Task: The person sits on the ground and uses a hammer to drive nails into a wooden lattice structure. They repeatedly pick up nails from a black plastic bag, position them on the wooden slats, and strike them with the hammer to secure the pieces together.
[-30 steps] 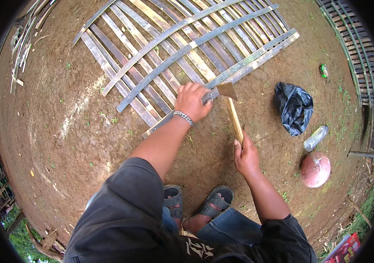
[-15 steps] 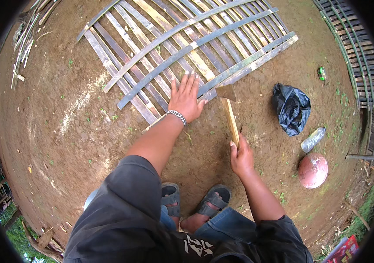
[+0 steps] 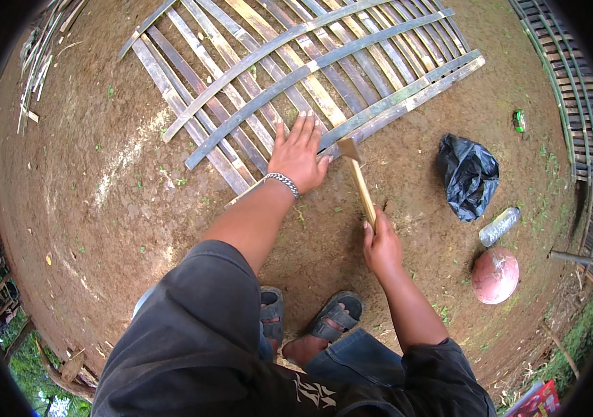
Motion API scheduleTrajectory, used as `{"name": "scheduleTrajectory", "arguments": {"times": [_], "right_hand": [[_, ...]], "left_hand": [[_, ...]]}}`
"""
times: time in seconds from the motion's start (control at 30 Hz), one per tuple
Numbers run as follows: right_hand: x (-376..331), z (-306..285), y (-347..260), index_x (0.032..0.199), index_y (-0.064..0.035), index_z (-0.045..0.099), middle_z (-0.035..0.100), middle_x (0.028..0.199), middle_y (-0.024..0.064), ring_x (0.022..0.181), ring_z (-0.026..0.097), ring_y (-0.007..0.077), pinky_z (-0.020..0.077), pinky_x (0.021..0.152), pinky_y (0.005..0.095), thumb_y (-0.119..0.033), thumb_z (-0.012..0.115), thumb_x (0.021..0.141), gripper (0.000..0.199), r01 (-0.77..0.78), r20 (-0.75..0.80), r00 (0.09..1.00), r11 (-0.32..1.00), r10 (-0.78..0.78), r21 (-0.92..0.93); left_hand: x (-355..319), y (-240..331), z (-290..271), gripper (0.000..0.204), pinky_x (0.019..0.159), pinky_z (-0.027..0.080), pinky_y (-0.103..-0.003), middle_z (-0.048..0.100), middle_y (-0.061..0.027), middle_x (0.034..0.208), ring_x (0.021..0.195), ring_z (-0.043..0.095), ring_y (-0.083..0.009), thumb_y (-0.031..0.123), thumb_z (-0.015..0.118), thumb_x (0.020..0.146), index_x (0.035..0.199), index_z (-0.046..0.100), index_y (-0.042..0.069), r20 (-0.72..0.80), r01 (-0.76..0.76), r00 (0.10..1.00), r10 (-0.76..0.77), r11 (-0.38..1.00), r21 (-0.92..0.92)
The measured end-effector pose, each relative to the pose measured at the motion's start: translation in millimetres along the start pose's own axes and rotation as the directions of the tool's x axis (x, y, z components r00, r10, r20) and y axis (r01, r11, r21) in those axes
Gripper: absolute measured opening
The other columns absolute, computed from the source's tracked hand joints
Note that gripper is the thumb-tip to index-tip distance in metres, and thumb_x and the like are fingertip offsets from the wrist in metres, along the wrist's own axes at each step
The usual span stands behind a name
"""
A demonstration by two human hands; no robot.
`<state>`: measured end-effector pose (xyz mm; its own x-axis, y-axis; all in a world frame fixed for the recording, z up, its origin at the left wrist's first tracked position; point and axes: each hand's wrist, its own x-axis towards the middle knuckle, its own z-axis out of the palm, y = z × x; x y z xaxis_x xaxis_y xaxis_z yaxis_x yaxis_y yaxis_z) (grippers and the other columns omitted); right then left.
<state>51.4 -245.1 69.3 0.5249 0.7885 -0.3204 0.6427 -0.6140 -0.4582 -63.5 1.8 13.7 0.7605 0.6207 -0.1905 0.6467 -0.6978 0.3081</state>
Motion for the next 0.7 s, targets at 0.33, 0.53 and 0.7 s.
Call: {"name": "scheduleTrajectory", "arguments": {"times": [0.33, 0.53, 0.7], "right_hand": [[-2.3, 5.1, 2.6, 0.145, -0.0067, 0.049, 0.063, 0.133, 0.0244, 0.117, 0.065, 0.0445, 0.055, 0.096, 0.0507, -0.012, 0.061, 0.1, 0.047, 0.025, -0.032, 0.999, 0.997, -0.023, 0.075], [-9.7, 11.7, 8.2, 0.146, -0.0094, 0.049, 0.062, 0.137, 0.0221, 0.118, 0.065, 0.0434, 0.0552, 0.096, 0.05, -0.013, 0.061, 0.1, 0.047, 0.151, -0.222, 0.969, 0.975, -0.113, 0.166], [1.6, 5.1, 1.3, 0.147, -0.0069, 0.048, 0.064, 0.133, 0.0245, 0.116, 0.066, 0.0449, 0.0559, 0.095, 0.0501, -0.01, 0.062, 0.099, 0.05, -0.026, 0.033, 0.999, 1.0, 0.026, 0.009]], "left_hand": [[0.8, 1.5, -1.2, 0.071, 0.129, 0.011, -0.058, 0.031, -0.0163, 0.168, 0.16, 0.019, -0.0284, 0.044, 0.053, 0.1, 0.155, 0.042, 0.001, 0.035, 0.003, 0.999, -0.004, 1.0, 0.025], [-1.4, -0.3, 0.0, 0.071, 0.129, 0.011, -0.057, 0.029, -0.0164, 0.169, 0.16, 0.019, -0.0283, 0.044, 0.053, 0.1, 0.155, 0.042, 0.002, 0.014, -0.002, 1.0, 0.002, 1.0, 0.03], [-0.6, -0.3, -0.4, 0.07, 0.129, 0.01, -0.058, 0.029, -0.0164, 0.169, 0.16, 0.019, -0.0287, 0.044, 0.053, 0.1, 0.155, 0.042, 0.002, 0.016, 0.004, 1.0, -0.005, 0.999, 0.031]]}}
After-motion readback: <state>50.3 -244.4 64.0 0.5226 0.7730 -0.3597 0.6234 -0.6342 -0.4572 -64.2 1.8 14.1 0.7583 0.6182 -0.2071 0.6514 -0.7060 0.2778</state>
